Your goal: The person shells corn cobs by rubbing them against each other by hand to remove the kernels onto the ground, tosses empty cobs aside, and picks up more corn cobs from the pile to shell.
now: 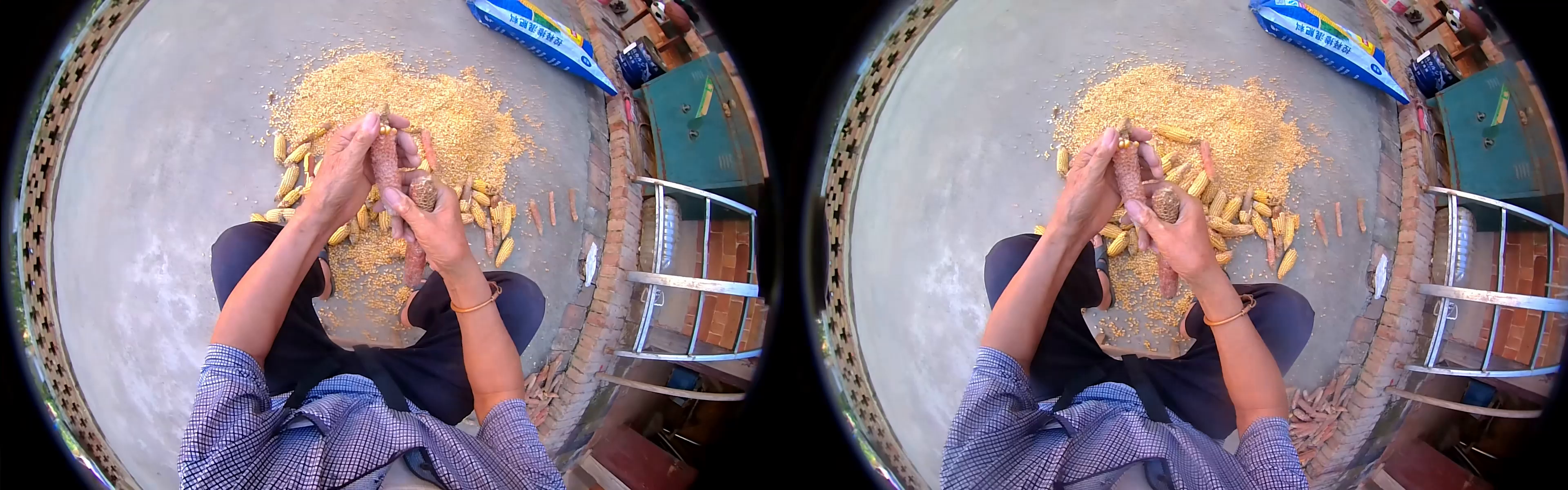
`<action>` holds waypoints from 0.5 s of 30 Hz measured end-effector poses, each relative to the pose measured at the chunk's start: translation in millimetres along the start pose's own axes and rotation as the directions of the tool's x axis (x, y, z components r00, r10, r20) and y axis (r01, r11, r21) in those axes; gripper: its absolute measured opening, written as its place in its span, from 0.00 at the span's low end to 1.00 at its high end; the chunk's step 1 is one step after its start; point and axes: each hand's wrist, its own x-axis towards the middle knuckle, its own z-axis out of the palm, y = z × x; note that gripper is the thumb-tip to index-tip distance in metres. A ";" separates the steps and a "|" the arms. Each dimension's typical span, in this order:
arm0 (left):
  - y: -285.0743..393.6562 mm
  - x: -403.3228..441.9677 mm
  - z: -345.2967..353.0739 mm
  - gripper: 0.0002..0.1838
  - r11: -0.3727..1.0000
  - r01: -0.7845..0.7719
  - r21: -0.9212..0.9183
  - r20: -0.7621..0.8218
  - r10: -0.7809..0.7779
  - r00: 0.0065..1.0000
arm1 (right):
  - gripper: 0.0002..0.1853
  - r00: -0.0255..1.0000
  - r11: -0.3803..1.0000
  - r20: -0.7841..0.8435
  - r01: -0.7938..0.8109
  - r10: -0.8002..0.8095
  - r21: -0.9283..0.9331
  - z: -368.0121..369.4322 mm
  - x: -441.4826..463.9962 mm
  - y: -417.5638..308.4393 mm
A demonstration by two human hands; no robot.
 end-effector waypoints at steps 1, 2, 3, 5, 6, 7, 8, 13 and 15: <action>-0.2 -1.5 0.0 0.24 1.000 0.004 0.013 0.018 -0.004 1.000 | 0.09 1.000 0.999 0.025 -0.011 0.012 -0.037 6.3 -1.3 -1.0; -1.1 -2.3 -0.1 0.25 1.000 0.009 0.023 0.037 -0.010 0.999 | 0.09 1.000 1.000 0.023 -0.021 0.021 -0.002 13.9 -5.0 -5.0; -2.0 -3.2 -0.5 0.25 0.999 0.013 0.033 0.055 -0.015 0.998 | 0.09 1.000 1.000 0.018 -0.014 0.014 0.011 15.8 -6.0 -2.2; -0.6 -5.3 0.7 0.26 0.999 0.019 0.026 0.064 -0.020 0.998 | 0.09 1.000 0.999 0.010 -0.003 0.003 0.039 18.3 -7.6 2.7; -1.0 -4.9 0.5 0.26 1.000 0.012 0.023 0.081 -0.014 0.997 | 0.09 1.000 1.000 -0.004 0.002 -0.002 0.024 20.3 -8.1 2.4; -1.4 -4.5 0.8 0.26 1.000 0.005 0.019 0.099 -0.007 0.995 | 0.09 1.000 1.000 -0.018 0.007 -0.007 0.007 22.2 -9.1 0.8; -1.2 -4.5 1.8 0.26 1.000 0.004 0.026 0.089 -0.007 0.996 | 0.10 0.999 1.000 -0.032 0.012 -0.013 -0.010 23.1 -9.6 0.0; 2.4 -6.4 13.2 0.26 0.998 -0.013 0.058 -0.006 0.014 1.000 | 0.09 0.997 0.998 -0.048 0.064 -0.064 0.005 23.8 -8.5 5.4; 0.1 -7.9 12.4 0.26 0.998 -0.033 0.049 -0.016 0.034 0.999 | 0.09 0.993 0.995 -0.073 0.090 -0.093 -0.035 25.9 -8.7 6.5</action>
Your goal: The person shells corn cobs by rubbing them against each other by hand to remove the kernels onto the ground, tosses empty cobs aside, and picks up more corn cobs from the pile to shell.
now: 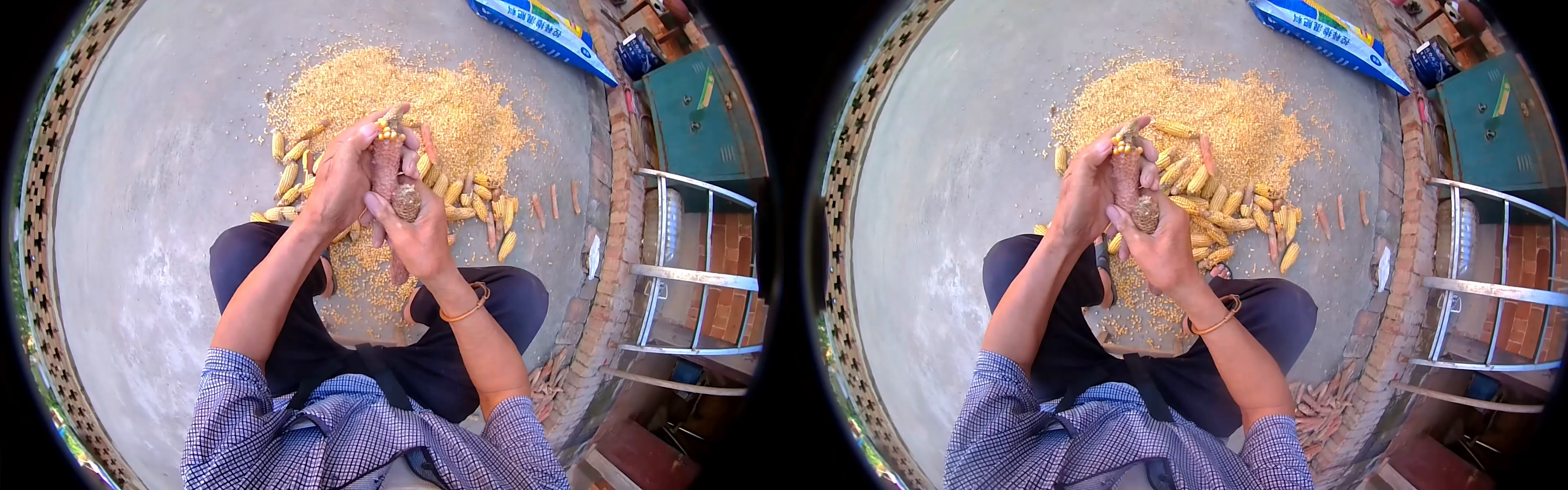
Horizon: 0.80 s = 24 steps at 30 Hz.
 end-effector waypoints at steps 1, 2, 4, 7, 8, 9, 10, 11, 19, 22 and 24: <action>-1.0 0.0 -0.3 0.26 1.000 -0.010 -0.005 -0.005 0.010 1.000 | 0.09 1.000 0.999 -0.013 0.011 -0.011 -0.035 1.5 -0.1 -1.5; -2.0 0.4 -0.4 0.26 0.999 -0.027 0.026 -0.008 0.028 1.000 | 0.09 0.999 0.997 -0.026 0.020 -0.021 -0.070 2.6 -0.3 -1.7; -5.3 0.1 -0.4 0.25 0.995 -0.055 0.086 -0.014 0.057 0.998 | 0.08 0.999 0.995 -0.043 0.019 -0.023 -0.102 5.0 -1.1 3.8; -4.2 0.9 -6.5 0.25 0.995 -0.072 0.068 0.034 0.070 0.997 | 0.08 1.000 1.000 -0.010 -0.016 0.016 0.007 7.0 -1.0 -0.2; -2.5 0.2 -6.3 0.26 0.997 -0.061 0.054 0.030 0.059 0.998 | 0.08 0.999 0.997 0.013 -0.037 0.036 0.069 7.9 -1.5 -2.6; 0.9 -1.0 -4.1 0.26 0.998 -0.048 0.040 0.026 0.047 0.999 | 0.07 0.999 0.996 0.021 -0.046 0.045 0.080 7.7 -1.5 -3.4; 2.6 -1.5 -2.8 0.27 0.999 -0.037 0.024 0.022 0.037 0.999 | 0.07 0.998 0.994 0.030 -0.055 0.052 0.091 7.0 -1.6 -4.3; 2.6 -1.7 -3.2 0.27 0.999 -0.035 0.016 0.033 0.035 0.999 | 0.07 0.997 0.993 0.039 -0.064 0.060 0.101 6.8 -2.1 -4.8; -1.3 -1.4 -0.6 0.28 0.999 -0.041 -0.010 0.015 0.041 0.999 | 0.08 0.999 0.999 -0.044 -0.001 0.003 0.045 9.9 -3.5 1.2; -1.1 0.8 1.5 0.27 0.999 -0.020 0.039 -0.023 0.020 1.000 | 0.08 0.997 0.997 -0.052 0.055 -0.058 -0.051 10.0 -2.9 4.1; -1.5 2.3 -2.3 0.27 0.999 -0.019 0.042 0.010 0.019 1.000 | 0.07 0.992 0.989 -0.059 0.101 -0.108 -0.106 10.6 -3.5 8.2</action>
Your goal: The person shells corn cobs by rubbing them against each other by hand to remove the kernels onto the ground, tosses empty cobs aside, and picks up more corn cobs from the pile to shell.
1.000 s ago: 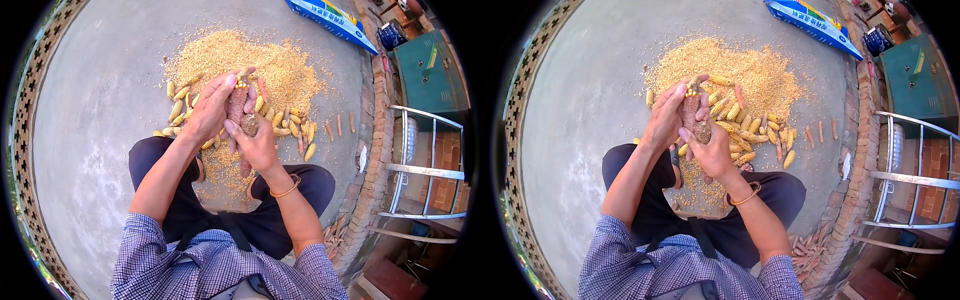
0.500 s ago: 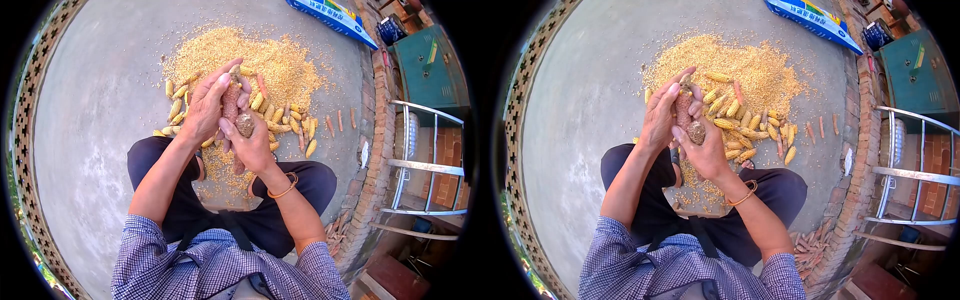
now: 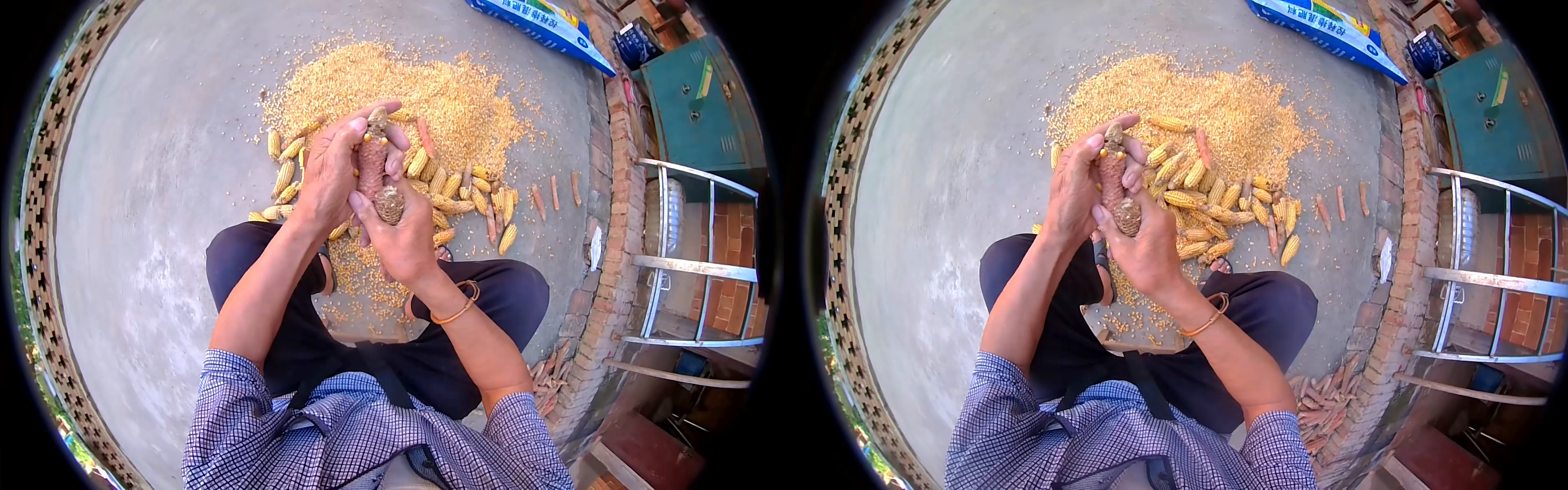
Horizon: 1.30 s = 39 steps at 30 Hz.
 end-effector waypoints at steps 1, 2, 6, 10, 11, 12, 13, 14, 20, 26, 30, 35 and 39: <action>0.0 0.5 -1.6 0.26 1.000 0.000 0.002 0.016 0.000 1.000 | 0.08 1.000 1.000 -0.009 0.025 -0.025 -0.018 0.5 0.1 2.0; -0.2 0.2 -2.2 0.26 1.000 0.004 -0.002 0.016 -0.004 1.000 | 0.08 0.999 0.998 -0.016 0.049 -0.049 -0.035 1.4 0.1 3.3; -1.3 -0.4 -1.8 0.26 1.000 0.021 -0.020 -0.033 -0.022 0.999 | 0.09 0.998 0.997 -0.035 0.048 -0.050 -0.056 3.1 -0.1 -2.3; -8.3 -2.0 0.7 0.25 0.998 -0.052 0.047 -0.045 0.054 0.997 | 0.10 0.997 0.992 -0.058 0.047 -0.054 -0.118 -0.5 2.8 3.7; -9.4 -1.8 -0.4 0.25 0.998 -0.049 0.034 -0.036 0.051 0.998 | 0.10 0.997 0.993 -0.061 0.040 -0.047 -0.109 -1.1 2.7 3.7; -10.1 -1.4 -2.0 0.25 0.999 -0.046 0.020 -0.028 0.047 0.998 | 0.11 0.997 0.995 -0.063 0.033 -0.039 -0.099 -1.7 2.5 3.7; -10.2 -1.2 -3.2 0.25 0.999 -0.044 0.007 -0.020 0.044 0.999 | 0.11 0.998 0.998 -0.057 0.016 -0.019 -0.053 -1.5 2.3 0.2; -9.7 -1.5 -3.6 0.25 0.999 -0.031 -0.012 -0.017 0.031 0.999 | 0.11 0.999 1.000 -0.050 -0.003 0.002 -0.005 -1.0 1.7 -2.8; -1.9 0.1 -3.0 0.26 0.995 0.007 -0.100 -0.002 -0.007 1.000 | 0.10 0.987 0.953 0.039 -0.162 0.158 0.255 -3.7 0.9 -12.1; -4.9 -3.7 3.2 0.26 0.999 -0.005 -0.049 -0.026 0.004 1.000 | 0.09 0.961 0.962 -0.128 0.226 -0.245 -0.151 -3.0 6.2 4.8; -7.5 -2.6 -3.7 0.26 0.995 -0.003 -0.101 0.029 0.006 1.000 | 0.10 0.975 0.975 -0.136 0.151 -0.174 -0.165 -4.0 2.8 -8.0; -3.7 0.3 -7.2 0.25 0.990 0.020 -0.137 0.039 -0.015 0.999 | 0.10 0.986 0.968 -0.034 -0.155 0.165 0.199 -7.1 2.8 -18.5; 1.3 -2.6 1.1 0.26 0.989 0.058 -0.138 0.013 -0.057 0.998 | 0.10 0.996 0.994 -0.079 -0.029 0.037 0.103 -3.5 -0.3 -15.2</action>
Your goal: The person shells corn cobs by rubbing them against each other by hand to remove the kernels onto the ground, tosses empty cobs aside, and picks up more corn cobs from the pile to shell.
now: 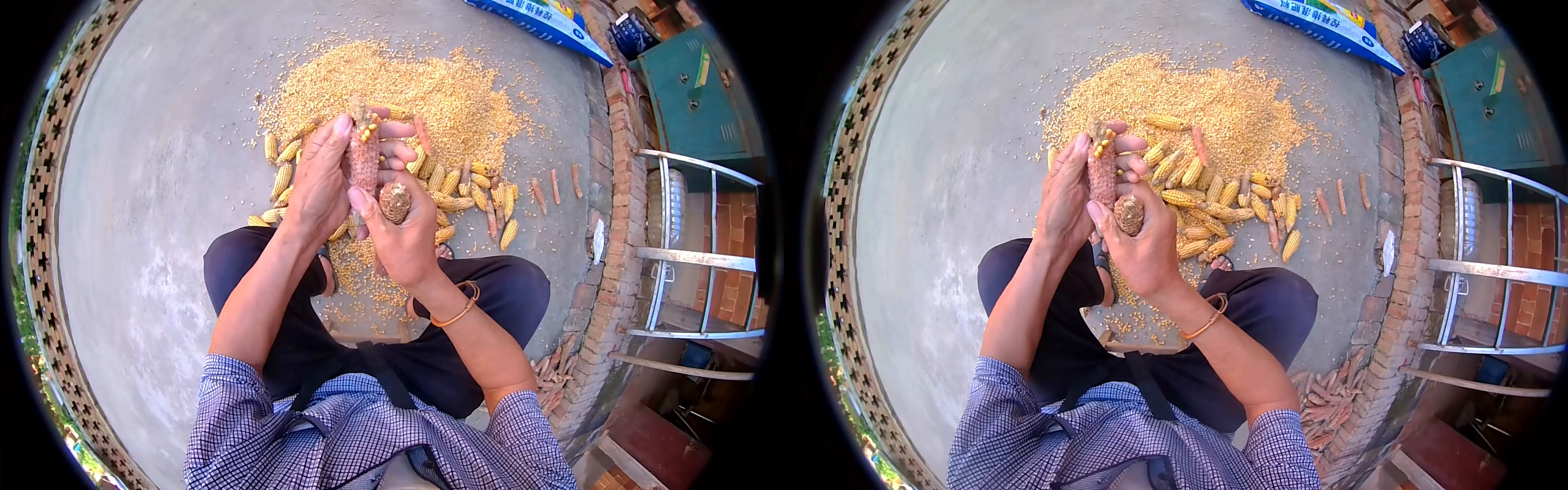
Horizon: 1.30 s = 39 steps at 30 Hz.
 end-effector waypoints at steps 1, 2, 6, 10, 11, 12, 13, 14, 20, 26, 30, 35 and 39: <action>0.1 -0.6 1.5 0.27 1.000 0.005 -0.006 -0.006 -0.005 1.000 | 0.10 0.997 0.996 -0.014 0.072 -0.073 -0.053 0.8 0.3 5.9; -1.2 -0.5 1.5 0.27 1.000 0.001 -0.020 -0.005 -0.001 1.000 | 0.10 0.989 0.984 -0.025 0.144 -0.147 -0.107 0.5 1.0 10.6; -7.8 0.9 -5.4 0.27 0.998 -0.030 -0.046 0.019 0.031 0.999 | 0.11 0.939 0.905 -0.069 0.302 -0.337 -0.300 -2.9 6.2 12.7; -5.3 -0.7 -2.7 0.23 0.999 -0.039 0.027 -0.007 0.040 0.999 | 0.13 0.963 0.922 -0.089 0.215 -0.256 -0.324 -1.9 2.9 2.1; -4.4 -1.5 -1.9 0.23 0.999 -0.034 0.004 -0.003 0.034 0.999 | 0.14 0.962 0.909 -0.081 0.217 -0.262 -0.356 -2.7 2.6 3.7; -3.2 -2.3 -1.5 0.22 0.999 -0.028 -0.019 0.002 0.028 1.000 | 0.14 0.953 0.895 -0.066 0.251 -0.295 -0.369 -2.9 3.1 5.2; -2.5 -2.9 -1.7 0.21 0.999 -0.022 -0.042 0.006 0.022 1.000 | 0.14 0.944 0.880 -0.050 0.284 -0.327 -0.380 -2.5 4.3 6.9; -2.1 -2.6 -2.6 0.21 0.999 -0.015 -0.038 0.007 0.015 1.000 | 0.14 0.933 0.864 -0.033 0.317 -0.357 -0.391 -2.0 5.3 8.4; -4.6 -1.8 -5.1 0.14 0.999 -0.007 -0.038 -0.006 0.007 1.000 | 0.12 0.946 0.887 0.017 0.309 -0.323 -0.342 0.2 6.4 16.2; -6.4 -2.8 -6.7 0.11 0.999 -0.015 -0.038 0.021 0.016 1.000 | 0.11 0.945 0.890 -0.024 0.298 -0.326 -0.345 2.4 2.3 18.2; -6.3 -2.8 -3.9 0.14 0.992 -0.058 0.109 0.025 0.056 0.998 | 0.12 0.958 0.904 -0.009 0.267 -0.286 -0.334 -0.1 4.1 14.8; -3.7 -4.5 -1.3 0.19 0.972 -0.081 0.221 0.022 0.078 0.997 | 0.13 0.972 0.934 -0.021 0.219 -0.235 -0.282 -0.3 6.8 16.8; -1.3 -4.0 -1.2 0.23 0.986 -0.037 0.161 0.010 0.036 0.999 | 0.13 0.964 0.916 -0.021 0.246 -0.266 -0.317 -1.3 6.4 19.6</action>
